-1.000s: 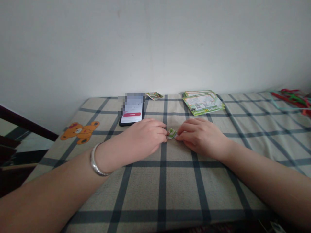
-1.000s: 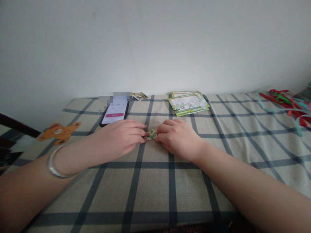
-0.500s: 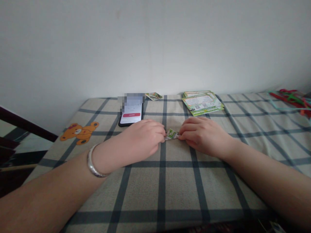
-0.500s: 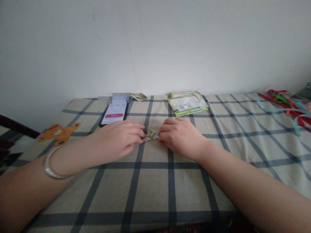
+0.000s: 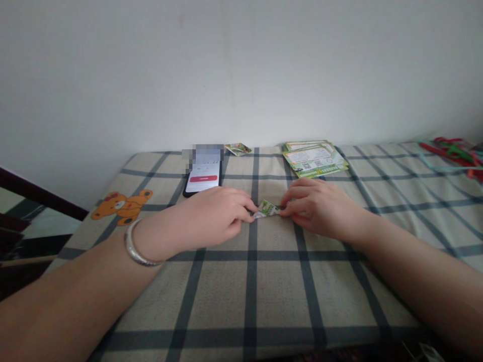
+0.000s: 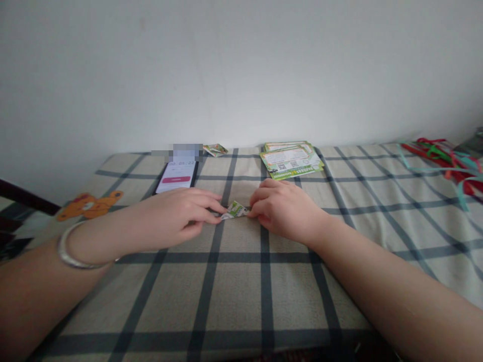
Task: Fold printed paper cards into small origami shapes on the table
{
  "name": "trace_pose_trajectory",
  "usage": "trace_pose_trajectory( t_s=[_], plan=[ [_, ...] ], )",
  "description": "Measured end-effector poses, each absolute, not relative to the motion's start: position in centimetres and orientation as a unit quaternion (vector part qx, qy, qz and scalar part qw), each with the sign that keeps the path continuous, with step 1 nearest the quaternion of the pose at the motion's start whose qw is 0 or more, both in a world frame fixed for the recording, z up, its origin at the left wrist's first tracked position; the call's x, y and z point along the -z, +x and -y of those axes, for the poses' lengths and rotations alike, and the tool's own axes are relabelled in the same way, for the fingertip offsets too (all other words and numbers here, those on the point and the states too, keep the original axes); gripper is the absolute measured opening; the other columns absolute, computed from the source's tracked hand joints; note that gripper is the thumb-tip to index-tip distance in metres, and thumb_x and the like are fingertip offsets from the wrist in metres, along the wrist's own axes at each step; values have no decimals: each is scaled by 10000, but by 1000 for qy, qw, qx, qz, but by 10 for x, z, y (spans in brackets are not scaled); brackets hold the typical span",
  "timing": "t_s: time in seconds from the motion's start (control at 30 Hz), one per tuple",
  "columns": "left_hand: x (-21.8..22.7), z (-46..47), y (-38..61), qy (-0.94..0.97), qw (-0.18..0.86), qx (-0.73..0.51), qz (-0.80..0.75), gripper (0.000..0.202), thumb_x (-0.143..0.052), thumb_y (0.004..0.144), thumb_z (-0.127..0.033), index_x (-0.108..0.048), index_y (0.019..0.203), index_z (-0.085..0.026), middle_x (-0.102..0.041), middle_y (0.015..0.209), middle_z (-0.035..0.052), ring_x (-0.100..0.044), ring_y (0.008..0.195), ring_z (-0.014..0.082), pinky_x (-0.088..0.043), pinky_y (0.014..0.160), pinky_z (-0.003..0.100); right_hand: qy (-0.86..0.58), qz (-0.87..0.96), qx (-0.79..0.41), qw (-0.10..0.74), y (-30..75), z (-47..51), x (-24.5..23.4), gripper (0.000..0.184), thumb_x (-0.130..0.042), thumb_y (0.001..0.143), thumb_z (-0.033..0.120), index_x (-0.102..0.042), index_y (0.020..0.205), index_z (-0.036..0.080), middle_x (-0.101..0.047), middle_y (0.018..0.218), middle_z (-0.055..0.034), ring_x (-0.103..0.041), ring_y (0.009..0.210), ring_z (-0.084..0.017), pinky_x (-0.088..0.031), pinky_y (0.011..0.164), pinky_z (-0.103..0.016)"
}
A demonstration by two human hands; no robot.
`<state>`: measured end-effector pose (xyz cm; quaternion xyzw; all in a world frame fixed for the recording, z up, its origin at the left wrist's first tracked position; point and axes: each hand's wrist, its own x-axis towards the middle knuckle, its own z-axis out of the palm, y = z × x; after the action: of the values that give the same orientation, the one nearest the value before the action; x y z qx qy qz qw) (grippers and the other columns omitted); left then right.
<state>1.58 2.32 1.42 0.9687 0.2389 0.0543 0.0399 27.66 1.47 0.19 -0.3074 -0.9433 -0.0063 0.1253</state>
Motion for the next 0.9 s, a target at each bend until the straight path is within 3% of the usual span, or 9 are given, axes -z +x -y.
trace_pose_trajectory(
  t_s=[0.33,0.63,0.9],
  plan=[
    [-8,-9,26,958,-41,-92,-268,230,-519,856,-153,-708,986,-132,-682,1105,86,-621,1034,232,-513,925,400,-346,921,-78,160,282,-23,4,264,-605,766,120,-762,899,285,-674,977,-20,-594,866,-166,-455,833,-343],
    [8,-5,35,944,-69,-116,-302,199,-549,875,-177,-659,1040,-157,-662,1012,81,-618,972,235,-527,868,416,-335,928,-43,159,265,-11,-2,215,-531,766,102,-716,851,169,-700,905,-53,-591,858,-186,-438,813,-331],
    [7,-5,35,950,-104,-94,-278,199,-556,880,-178,-671,1041,-165,-642,1017,87,-612,942,245,-535,819,416,-320,935,29,150,262,-11,4,165,-554,859,213,-709,917,206,-681,887,-47,-568,834,-189,-409,766,-328]
  ],
)
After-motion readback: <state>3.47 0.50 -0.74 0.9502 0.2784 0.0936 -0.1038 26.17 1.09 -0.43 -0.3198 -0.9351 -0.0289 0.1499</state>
